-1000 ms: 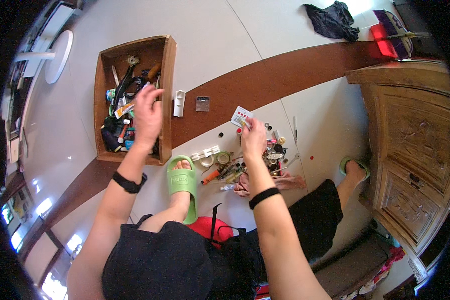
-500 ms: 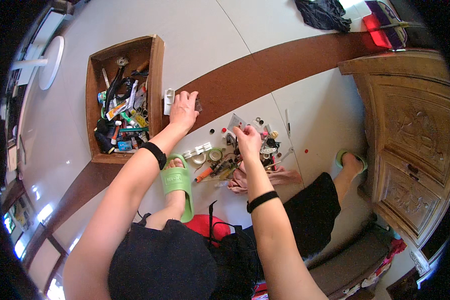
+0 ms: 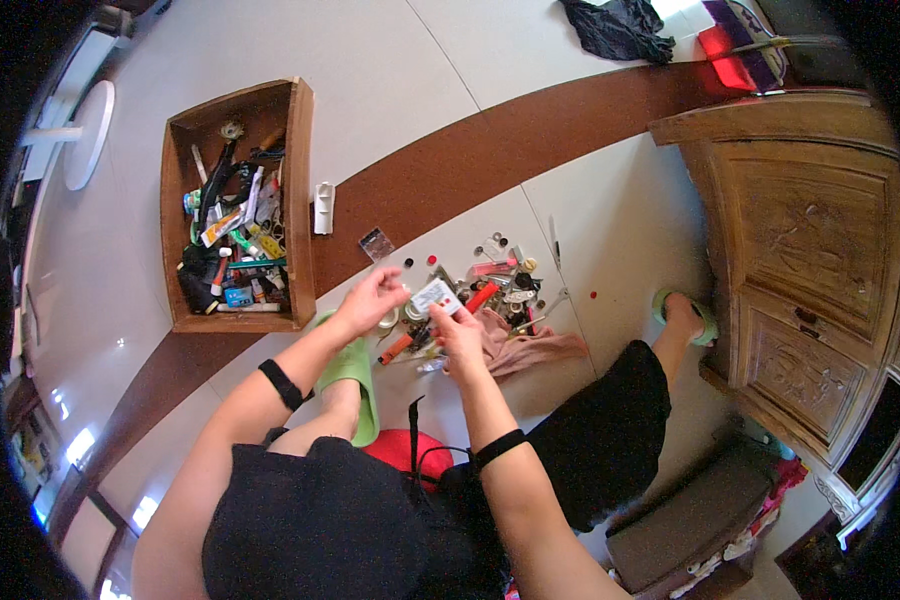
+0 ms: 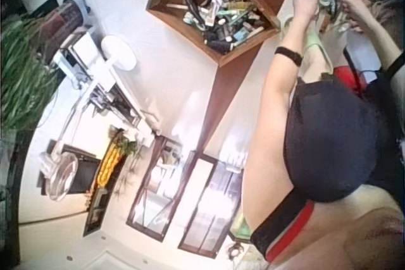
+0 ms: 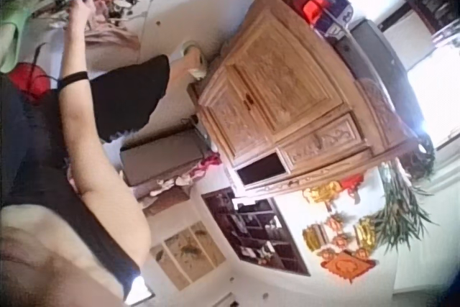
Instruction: The person sits on the floor and sorts through a pile of small items, including pens, tubes, and miscellaneous hardware. They pick up each item, briefly inspect it, and place it into a wooden tray or back onto the floor.
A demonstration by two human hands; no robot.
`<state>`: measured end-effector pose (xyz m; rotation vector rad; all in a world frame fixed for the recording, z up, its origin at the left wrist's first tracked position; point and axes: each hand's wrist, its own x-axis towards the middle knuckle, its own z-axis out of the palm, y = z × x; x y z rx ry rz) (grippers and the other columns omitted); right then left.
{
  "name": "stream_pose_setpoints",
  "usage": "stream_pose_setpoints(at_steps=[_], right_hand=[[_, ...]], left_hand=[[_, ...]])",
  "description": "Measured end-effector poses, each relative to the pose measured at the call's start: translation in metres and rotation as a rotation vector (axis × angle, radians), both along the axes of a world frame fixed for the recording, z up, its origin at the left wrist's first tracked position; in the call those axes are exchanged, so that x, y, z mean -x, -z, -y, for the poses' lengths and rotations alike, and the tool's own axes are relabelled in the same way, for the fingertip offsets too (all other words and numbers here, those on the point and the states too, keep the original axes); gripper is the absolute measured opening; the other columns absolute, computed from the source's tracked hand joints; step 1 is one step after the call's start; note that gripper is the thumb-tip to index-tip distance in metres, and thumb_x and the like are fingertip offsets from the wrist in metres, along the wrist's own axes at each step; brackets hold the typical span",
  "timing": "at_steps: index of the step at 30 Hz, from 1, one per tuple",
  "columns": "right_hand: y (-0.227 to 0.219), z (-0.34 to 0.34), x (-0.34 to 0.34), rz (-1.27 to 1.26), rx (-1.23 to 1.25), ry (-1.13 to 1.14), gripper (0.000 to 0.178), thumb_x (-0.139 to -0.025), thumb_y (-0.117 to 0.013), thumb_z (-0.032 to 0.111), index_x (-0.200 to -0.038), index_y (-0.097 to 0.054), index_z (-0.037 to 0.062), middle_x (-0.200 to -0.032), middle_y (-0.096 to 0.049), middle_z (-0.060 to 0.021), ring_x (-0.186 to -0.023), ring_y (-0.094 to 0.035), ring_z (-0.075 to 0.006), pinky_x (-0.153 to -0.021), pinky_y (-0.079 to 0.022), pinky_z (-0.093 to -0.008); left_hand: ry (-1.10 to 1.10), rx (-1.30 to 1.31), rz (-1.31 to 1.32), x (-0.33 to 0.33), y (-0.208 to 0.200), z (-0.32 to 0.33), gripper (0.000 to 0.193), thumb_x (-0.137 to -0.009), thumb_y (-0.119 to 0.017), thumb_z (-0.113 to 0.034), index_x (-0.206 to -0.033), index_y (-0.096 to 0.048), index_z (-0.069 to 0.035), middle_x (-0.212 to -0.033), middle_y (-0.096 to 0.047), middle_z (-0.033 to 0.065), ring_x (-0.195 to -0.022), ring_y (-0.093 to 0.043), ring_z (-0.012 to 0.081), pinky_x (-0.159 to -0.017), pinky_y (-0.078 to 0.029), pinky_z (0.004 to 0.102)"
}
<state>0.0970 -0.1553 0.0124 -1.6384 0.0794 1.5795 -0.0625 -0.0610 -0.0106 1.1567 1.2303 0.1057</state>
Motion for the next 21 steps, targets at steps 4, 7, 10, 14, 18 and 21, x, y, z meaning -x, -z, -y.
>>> stream_pose_setpoints(at_steps=[4, 7, 10, 14, 18, 21], right_hand=[[-0.003, -0.005, 0.015, 0.001, 0.020, -0.014, 0.016, -0.084, -0.067, 0.021, -0.091, -0.061, 0.0088, -0.075, -0.061, 0.0039, -0.057, -0.051, -0.0030, -0.047, -0.037, -0.0167], [-0.007, -0.003, 0.020, 0.080, 0.029, -0.160, 0.020, -0.082, -0.069, 0.025, -0.093, -0.062, 0.0100, -0.077, -0.062, 0.0036, -0.059, -0.053, -0.0028, -0.049, -0.038, -0.0182], [-0.007, 0.000, 0.018, 0.067, 0.071, -0.234, 0.023, -0.083, -0.066, 0.025, -0.097, -0.063, 0.0074, -0.076, -0.063, 0.0016, -0.055, -0.052, -0.0051, -0.050, -0.039, -0.0205], [-0.003, 0.009, 0.006, 0.104, 0.077, -0.227, 0.018, -0.088, -0.063, 0.026, -0.095, -0.064, 0.0094, -0.078, -0.064, 0.0023, -0.062, -0.055, -0.0029, -0.049, -0.038, -0.0186], [0.005, 0.015, -0.003, 0.140, 0.161, -0.422, 0.023, -0.089, -0.061, 0.029, -0.096, -0.066, 0.0078, -0.078, -0.064, 0.0026, -0.062, -0.054, -0.0029, -0.053, -0.040, -0.0186], [0.004, 0.010, -0.011, 0.586, 0.084, -0.681, 0.030, -0.081, -0.067, 0.030, -0.093, -0.067, 0.0021, -0.081, -0.068, -0.0072, -0.069, -0.062, -0.0136, -0.063, -0.048, -0.0270]], left_hand=[[-0.041, 0.662, 0.412, 0.002, -0.019, 0.025, 0.044, -0.089, -0.061, -0.021, -0.126, -0.045, -0.004, -0.090, -0.063, 0.0026, -0.061, -0.053, 0.0055, -0.049, -0.040, 0.0196], [-0.026, 0.689, 0.394, 0.004, -0.029, 0.033, 0.020, -0.091, -0.056, -0.018, -0.108, -0.056, -0.007, -0.089, -0.065, 0.0014, -0.062, -0.055, 0.0036, -0.048, -0.039, 0.0176], [0.014, 0.619, 0.283, 0.008, -0.024, 0.036, 0.020, -0.091, -0.054, -0.017, -0.107, -0.056, -0.007, -0.090, -0.065, 0.0023, -0.062, -0.053, 0.0029, -0.048, -0.037, 0.0172], [0.015, 0.618, 0.222, 0.015, -0.011, 0.037, 0.023, -0.091, -0.049, -0.014, -0.113, -0.054, -0.006, -0.075, -0.055, -0.0028, -0.055, -0.047, 0.0049, -0.044, -0.038, 0.0210], [-0.091, 0.656, 0.256, 0.018, -0.011, 0.034, 0.026, -0.095, -0.049, -0.023, -0.114, -0.051, -0.007, -0.073, -0.054, -0.0014, -0.052, -0.045, 0.0069, -0.042, -0.038, 0.0226], [-0.101, 0.653, 0.262, 0.020, -0.014, 0.033, 0.029, -0.095, -0.050, -0.027, -0.116, -0.049, -0.006, -0.073, -0.054, -0.0002, -0.050, -0.045, 0.0074, -0.043, -0.037, 0.0229]])
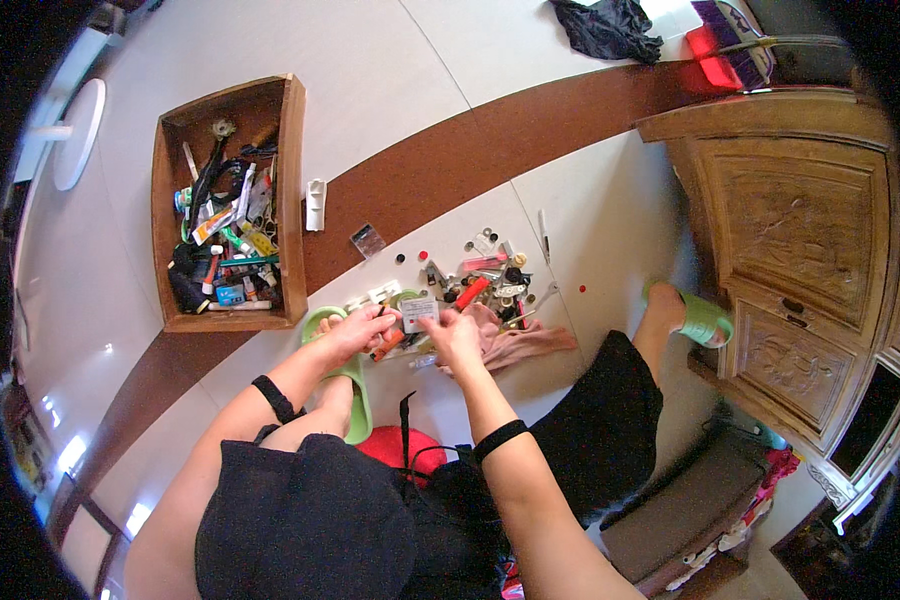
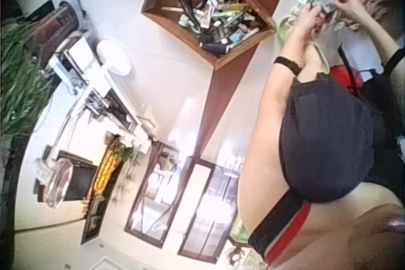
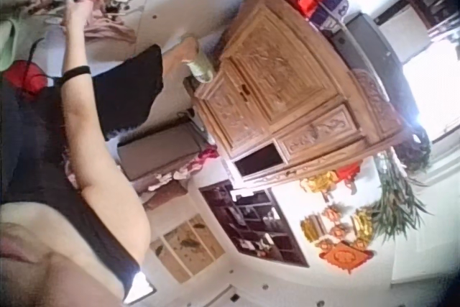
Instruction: The person sits on the floor and sorts through a pile of small items, including pens, tubes, and miscellaneous hardware. They pick up each item, briefly inspect it, and place it into a wooden tray or back onto the floor.
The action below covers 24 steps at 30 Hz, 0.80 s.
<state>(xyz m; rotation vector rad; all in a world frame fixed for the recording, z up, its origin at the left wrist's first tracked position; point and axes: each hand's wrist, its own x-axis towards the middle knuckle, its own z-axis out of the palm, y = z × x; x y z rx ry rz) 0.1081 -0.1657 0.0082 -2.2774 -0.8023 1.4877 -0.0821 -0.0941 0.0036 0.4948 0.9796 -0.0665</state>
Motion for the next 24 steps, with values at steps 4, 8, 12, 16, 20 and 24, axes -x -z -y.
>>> stream_pose_setpoints(at_steps=[4, 8, 12, 16, 20, 24], right_hand=[[-0.004, -0.023, -0.013, 0.354, -0.119, -0.040, 0.025, -0.078, -0.067, 0.025, -0.092, -0.067, 0.0043, -0.084, -0.068, -0.0124, -0.078, -0.065, -0.0250, -0.073, -0.050, -0.0345], [0.004, -0.060, -0.012, 0.436, -0.301, -0.162, 0.017, -0.078, -0.064, 0.020, -0.086, -0.065, 0.0052, -0.081, -0.066, -0.0132, -0.078, -0.063, -0.0286, -0.072, -0.049, -0.0370], [0.022, -0.090, 0.001, 0.511, -0.449, -0.253, 0.012, -0.079, -0.063, 0.018, -0.086, -0.065, 0.0076, -0.083, -0.064, -0.0134, -0.081, -0.062, -0.0315, -0.074, -0.049, -0.0393], [0.033, -0.103, 0.009, 0.562, -0.249, -0.319, 0.010, -0.079, -0.061, 0.014, -0.085, -0.065, 0.0080, -0.084, -0.064, -0.0147, -0.083, -0.062, -0.0327, -0.076, -0.050, -0.0415], [0.037, -0.107, 0.004, 0.495, -0.201, -0.356, 0.010, -0.077, -0.062, 0.015, -0.083, -0.065, 0.0070, -0.082, -0.065, -0.0149, -0.081, -0.063, -0.0326, -0.074, -0.050, -0.0407], [0.036, -0.104, 0.002, 0.361, -0.265, -0.341, 0.012, -0.076, -0.063, 0.015, -0.084, -0.065, 0.0056, -0.080, -0.066, -0.0142, -0.079, -0.064, -0.0311, -0.071, -0.050, -0.0389]], left_hand=[[0.045, -0.005, -0.069, 0.000, -0.003, 0.008, 0.028, -0.094, -0.050, -0.027, -0.115, -0.050, -0.008, -0.072, -0.053, -0.0033, -0.051, -0.040, 0.0046, -0.045, -0.031, 0.0188], [0.059, -0.001, -0.038, 0.001, 0.001, 0.011, 0.031, -0.093, -0.050, -0.027, -0.116, -0.050, -0.007, -0.070, -0.052, -0.0033, -0.051, -0.040, 0.0038, -0.046, -0.030, 0.0175], [0.026, -0.013, -0.077, 0.000, 0.002, 0.010, 0.032, -0.093, -0.049, -0.025, -0.118, -0.049, -0.005, -0.069, -0.052, -0.0023, -0.051, -0.039, 0.0038, -0.046, -0.030, 0.0181], [0.054, -0.035, -0.117, 0.005, -0.006, 0.005, 0.033, -0.094, -0.048, -0.025, -0.120, -0.049, -0.004, -0.071, -0.052, -0.0028, -0.051, -0.039, 0.0035, -0.047, -0.032, 0.0192], [0.034, -0.026, -0.138, 0.006, -0.012, -0.005, 0.031, -0.094, -0.049, -0.027, -0.119, -0.051, -0.009, -0.072, -0.051, -0.0055, -0.053, -0.038, 0.0030, -0.046, -0.029, 0.0188], [-0.027, 0.000, -0.150, 0.007, -0.011, -0.010, 0.028, -0.094, -0.049, -0.027, -0.117, -0.052, -0.011, -0.073, -0.050, -0.0067, -0.054, -0.038, 0.0018, -0.045, -0.027, 0.0170]])
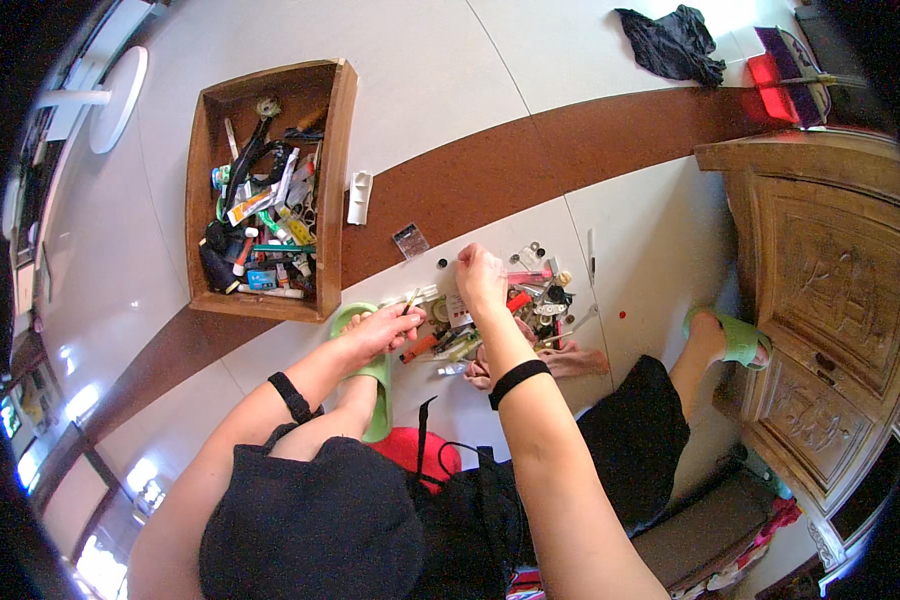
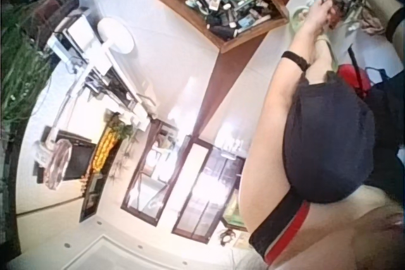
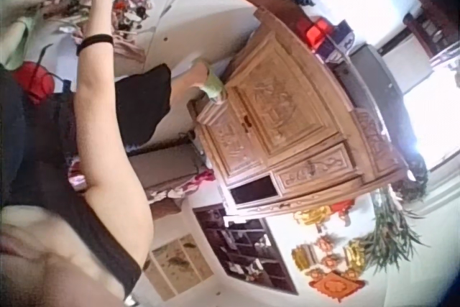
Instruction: The person sits on the floor and sorts through a pile of small items, including pens, tubes, and miscellaneous hardware. They pick up each item, briefly inspect it, and place it into a wooden tray or back onto the floor.
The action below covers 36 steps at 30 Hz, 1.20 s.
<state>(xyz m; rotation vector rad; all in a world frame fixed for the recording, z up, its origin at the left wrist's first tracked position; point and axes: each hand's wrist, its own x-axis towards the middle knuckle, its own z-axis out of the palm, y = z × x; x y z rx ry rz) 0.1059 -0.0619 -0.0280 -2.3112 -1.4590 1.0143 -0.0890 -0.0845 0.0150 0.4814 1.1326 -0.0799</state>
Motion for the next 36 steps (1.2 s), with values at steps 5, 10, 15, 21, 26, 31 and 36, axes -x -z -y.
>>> stream_pose_setpoints(at_steps=[5, 10, 15, 21, 26, 31, 36], right_hand=[[-0.003, 0.008, 0.012, -0.138, -0.015, -0.010, 0.018, -0.078, -0.062, 0.015, -0.095, -0.060, 0.0084, -0.084, -0.065, -0.0142, -0.084, -0.063, -0.0329, -0.076, -0.048, -0.0426], [-0.006, 0.005, 0.019, -0.065, -0.002, -0.100, 0.021, -0.079, -0.062, 0.014, -0.099, -0.057, 0.0110, -0.090, -0.062, -0.0144, -0.087, -0.060, -0.0342, -0.076, -0.047, -0.0434], [-0.004, 0.003, 0.020, 0.028, -0.003, -0.220, 0.019, -0.080, -0.059, 0.015, -0.099, -0.058, 0.0118, -0.093, -0.059, -0.0147, -0.090, -0.059, -0.0347, -0.078, -0.047, -0.0433], [0.004, 0.001, 0.023, 0.073, 0.016, -0.242, 0.011, -0.079, -0.060, 0.013, -0.088, -0.063, 0.0089, -0.087, -0.061, -0.0143, -0.085, -0.061, -0.0328, -0.074, -0.049, -0.0419], [0.011, 0.000, 0.018, 0.047, 0.067, -0.075, 0.012, -0.076, -0.059, 0.015, -0.081, -0.065, 0.0059, -0.077, -0.066, -0.0142, -0.076, -0.065, -0.0309, -0.071, -0.051, -0.0392], [-0.002, 0.017, 0.025, -0.436, 0.169, 0.235, 0.016, -0.077, -0.064, 0.018, -0.080, -0.066, 0.0015, -0.074, -0.068, -0.0067, -0.068, -0.064, -0.0139, -0.065, -0.050, -0.0279], [-0.030, 0.058, 0.035, -0.811, 0.024, 0.384, 0.017, -0.085, -0.061, 0.010, -0.095, -0.067, -0.0022, -0.084, -0.069, -0.0066, -0.076, -0.061, -0.0094, -0.070, -0.049, -0.0237]], left_hand=[[-0.062, 0.012, 0.028, 0.006, 0.003, 0.000, 0.027, -0.094, -0.048, -0.026, -0.116, -0.052, -0.011, -0.074, -0.051, -0.0062, -0.054, -0.038, 0.0010, -0.044, -0.027, 0.0156], [-0.172, 0.045, 0.042, 0.013, 0.001, -0.007, 0.029, -0.095, -0.047, -0.024, -0.119, -0.050, -0.009, -0.076, -0.051, -0.0048, -0.054, -0.039, 0.0018, -0.044, -0.028, 0.0155], [-0.257, 0.068, 0.014, 0.013, 0.005, -0.011, 0.028, -0.095, -0.048, -0.022, -0.119, -0.050, -0.007, -0.078, -0.051, -0.0032, -0.057, -0.040, 0.0025, -0.044, -0.029, 0.0158], [-0.297, 0.075, 0.022, 0.014, 0.007, -0.014, 0.027, -0.095, -0.047, -0.021, -0.118, -0.050, -0.007, -0.079, -0.051, -0.0024, -0.058, -0.040, 0.0032, -0.045, -0.031, 0.0160], [-0.325, 0.081, 0.033, 0.013, 0.009, -0.013, 0.024, -0.096, -0.046, -0.020, -0.115, -0.051, -0.007, -0.080, -0.051, -0.0019, -0.060, -0.042, 0.0043, -0.048, -0.034, 0.0166], [-0.449, 0.075, 0.130, 0.006, 0.020, -0.008, 0.024, -0.098, -0.042, -0.020, -0.117, -0.049, -0.007, -0.092, -0.059, 0.0020, -0.081, -0.056, 0.0094, -0.070, -0.046, 0.0207], [-0.567, 0.180, 0.224, -0.002, 0.027, 0.000, 0.022, -0.098, -0.042, -0.018, -0.114, -0.051, -0.005, -0.100, -0.061, 0.0064, -0.090, -0.060, 0.0147, -0.079, -0.051, 0.0250]])
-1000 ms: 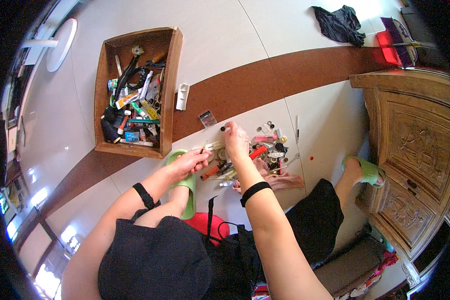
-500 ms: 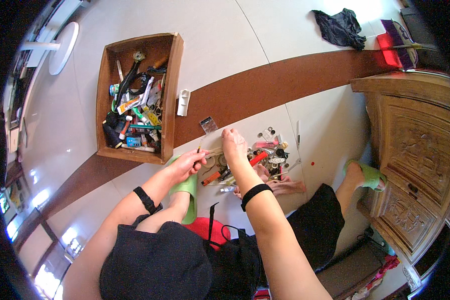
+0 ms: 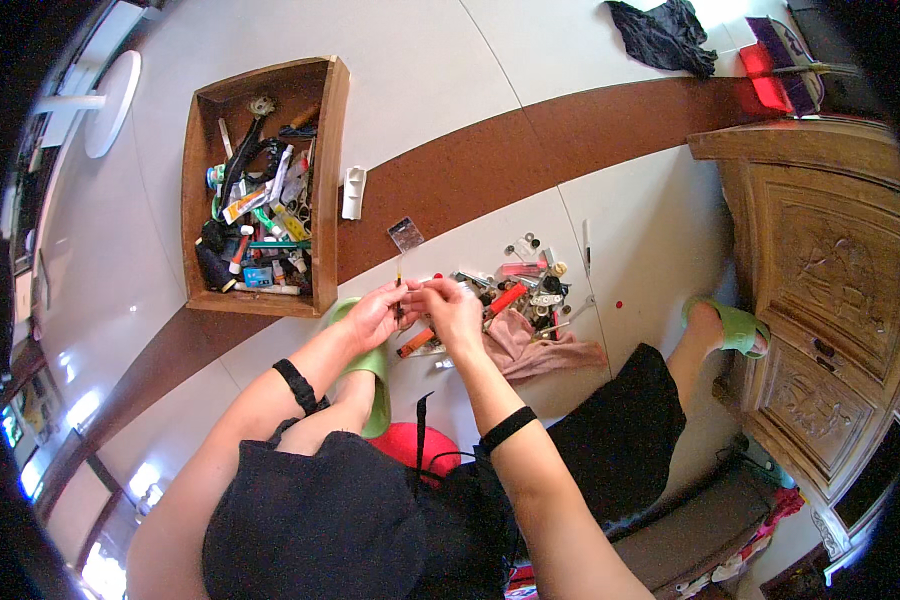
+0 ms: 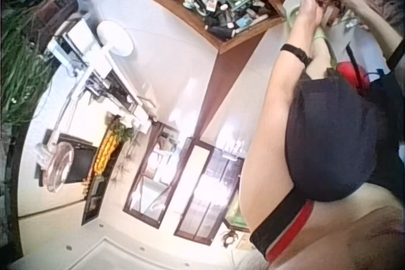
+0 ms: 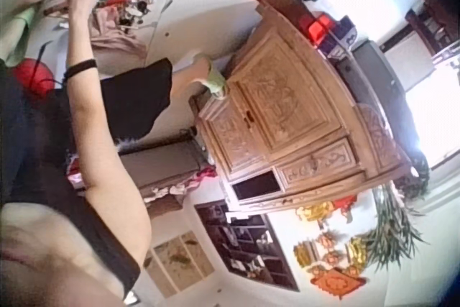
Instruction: The person sits on the floor and sorts through a pile of small items, including pens, tubes, and miscellaneous hardware. They pick up each item, briefly inspect it, and place it into a wooden tray or back onto the floor.
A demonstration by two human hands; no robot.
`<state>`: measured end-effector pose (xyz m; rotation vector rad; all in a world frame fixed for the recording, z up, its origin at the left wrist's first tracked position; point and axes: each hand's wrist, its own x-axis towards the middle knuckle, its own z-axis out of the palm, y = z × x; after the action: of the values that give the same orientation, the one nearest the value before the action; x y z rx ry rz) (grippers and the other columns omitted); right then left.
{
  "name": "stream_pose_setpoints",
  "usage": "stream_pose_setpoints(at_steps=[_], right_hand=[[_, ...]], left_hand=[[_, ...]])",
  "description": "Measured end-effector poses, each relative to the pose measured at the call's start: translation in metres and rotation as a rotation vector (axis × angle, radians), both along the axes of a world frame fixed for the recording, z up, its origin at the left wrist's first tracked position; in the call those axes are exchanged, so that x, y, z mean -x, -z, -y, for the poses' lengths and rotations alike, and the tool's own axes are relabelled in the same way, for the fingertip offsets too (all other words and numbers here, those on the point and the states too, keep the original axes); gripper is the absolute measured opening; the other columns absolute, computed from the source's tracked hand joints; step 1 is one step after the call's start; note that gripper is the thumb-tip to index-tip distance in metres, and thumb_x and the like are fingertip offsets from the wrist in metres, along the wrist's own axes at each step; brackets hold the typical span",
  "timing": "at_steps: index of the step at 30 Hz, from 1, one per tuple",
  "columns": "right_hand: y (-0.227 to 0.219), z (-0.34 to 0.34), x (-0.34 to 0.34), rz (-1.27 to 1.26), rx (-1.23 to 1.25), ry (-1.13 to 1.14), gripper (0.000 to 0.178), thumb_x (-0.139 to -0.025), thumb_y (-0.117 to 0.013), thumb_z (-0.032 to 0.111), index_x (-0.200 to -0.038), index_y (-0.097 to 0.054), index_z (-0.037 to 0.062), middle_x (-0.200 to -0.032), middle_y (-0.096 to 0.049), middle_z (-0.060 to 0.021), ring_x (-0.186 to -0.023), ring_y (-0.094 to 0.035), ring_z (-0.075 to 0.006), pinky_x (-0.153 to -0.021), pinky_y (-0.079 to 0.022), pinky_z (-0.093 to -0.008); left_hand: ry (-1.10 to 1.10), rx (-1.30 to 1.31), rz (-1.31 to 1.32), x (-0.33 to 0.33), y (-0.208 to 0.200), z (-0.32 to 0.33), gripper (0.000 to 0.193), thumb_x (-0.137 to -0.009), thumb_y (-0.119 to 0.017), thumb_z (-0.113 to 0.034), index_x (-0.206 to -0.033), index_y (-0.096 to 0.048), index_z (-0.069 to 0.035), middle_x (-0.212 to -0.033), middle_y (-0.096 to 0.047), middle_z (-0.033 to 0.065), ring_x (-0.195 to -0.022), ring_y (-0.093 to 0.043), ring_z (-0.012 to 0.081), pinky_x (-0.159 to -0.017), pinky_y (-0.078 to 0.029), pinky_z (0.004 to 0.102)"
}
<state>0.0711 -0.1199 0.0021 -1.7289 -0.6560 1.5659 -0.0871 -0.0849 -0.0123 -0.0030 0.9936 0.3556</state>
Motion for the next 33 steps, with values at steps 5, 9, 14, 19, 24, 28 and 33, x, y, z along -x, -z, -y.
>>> stream_pose_setpoints(at_steps=[5, 9, 14, 19, 24, 28, 33], right_hand=[[0.003, -0.018, -0.020, 0.810, -0.088, -0.255, 0.015, -0.077, -0.065, 0.015, -0.090, -0.067, 0.0081, -0.088, -0.065, -0.0090, -0.088, -0.062, -0.0270, -0.078, -0.049, -0.0351], [0.015, -0.031, -0.015, 0.984, -0.204, -0.592, 0.011, -0.075, -0.062, 0.016, -0.085, -0.066, 0.0127, -0.088, -0.062, -0.0076, -0.094, -0.056, -0.0270, -0.081, -0.047, -0.0381], [0.028, -0.025, -0.006, 1.079, -0.181, -0.710, 0.011, -0.079, -0.053, 0.012, -0.079, -0.064, 0.0113, -0.082, -0.062, -0.0114, -0.085, -0.059, -0.0290, -0.076, -0.048, -0.0395], [0.029, -0.020, -0.007, 0.921, -0.028, -0.538, 0.006, -0.080, -0.055, 0.011, -0.082, -0.059, 0.0067, -0.079, -0.061, -0.0153, -0.082, -0.060, -0.0358, -0.073, -0.048, -0.0443], [0.012, -0.001, -0.008, 0.198, 0.030, -0.208, 0.018, -0.085, -0.061, 0.015, -0.097, -0.060, 0.0018, -0.085, -0.065, -0.0069, -0.079, -0.059, -0.0125, -0.075, -0.048, -0.0260], [0.008, 0.001, -0.041, 0.236, -0.017, -0.121, 0.013, -0.083, -0.063, 0.011, -0.092, -0.065, 0.0005, -0.083, -0.065, -0.0037, -0.079, -0.058, -0.0095, -0.073, -0.047, -0.0248], [0.024, -0.040, -0.134, 0.861, -0.027, 0.103, 0.016, -0.078, -0.066, 0.014, -0.091, -0.066, 0.0036, -0.081, -0.066, -0.0095, -0.075, -0.063, -0.0182, -0.069, -0.049, -0.0297]], left_hand=[[0.009, -0.021, -0.018, 0.003, -0.002, 0.006, 0.021, -0.098, -0.041, -0.017, -0.112, -0.052, -0.004, -0.099, -0.060, 0.0069, -0.088, -0.060, 0.0150, -0.076, -0.052, 0.0263], [-0.038, 0.016, -0.003, 0.006, 0.000, 0.004, 0.021, -0.098, -0.042, -0.017, -0.111, -0.052, -0.004, -0.098, -0.060, 0.0068, -0.088, -0.060, 0.0154, -0.076, -0.052, 0.0269], [0.028, 0.029, -0.012, 0.007, 0.005, -0.001, 0.019, -0.097, -0.043, -0.016, -0.109, -0.053, -0.006, -0.098, -0.060, 0.0052, -0.088, -0.061, 0.0151, -0.076, -0.053, 0.0276], [0.044, -0.018, 0.004, 0.007, 0.007, -0.003, 0.019, -0.098, -0.043, -0.017, -0.109, -0.053, -0.005, -0.099, -0.060, 0.0048, -0.087, -0.061, 0.0142, -0.075, -0.053, 0.0266], [-0.022, 0.028, -0.016, -0.003, 0.002, 0.002, 0.020, -0.098, -0.043, -0.018, -0.109, -0.054, -0.005, -0.100, -0.061, 0.0062, -0.090, -0.061, 0.0162, -0.076, -0.053, 0.0270], [0.048, 0.055, 0.034, -0.011, -0.005, 0.003, 0.019, -0.096, -0.047, -0.020, -0.103, -0.057, -0.005, -0.092, -0.062, 0.0063, -0.086, -0.063, 0.0154, -0.069, -0.053, 0.0232], [0.125, 0.033, 0.038, -0.010, -0.011, 0.001, 0.016, -0.095, -0.051, -0.020, -0.098, -0.057, -0.005, -0.086, -0.061, 0.0030, -0.075, -0.061, 0.0105, -0.059, -0.050, 0.0181]])
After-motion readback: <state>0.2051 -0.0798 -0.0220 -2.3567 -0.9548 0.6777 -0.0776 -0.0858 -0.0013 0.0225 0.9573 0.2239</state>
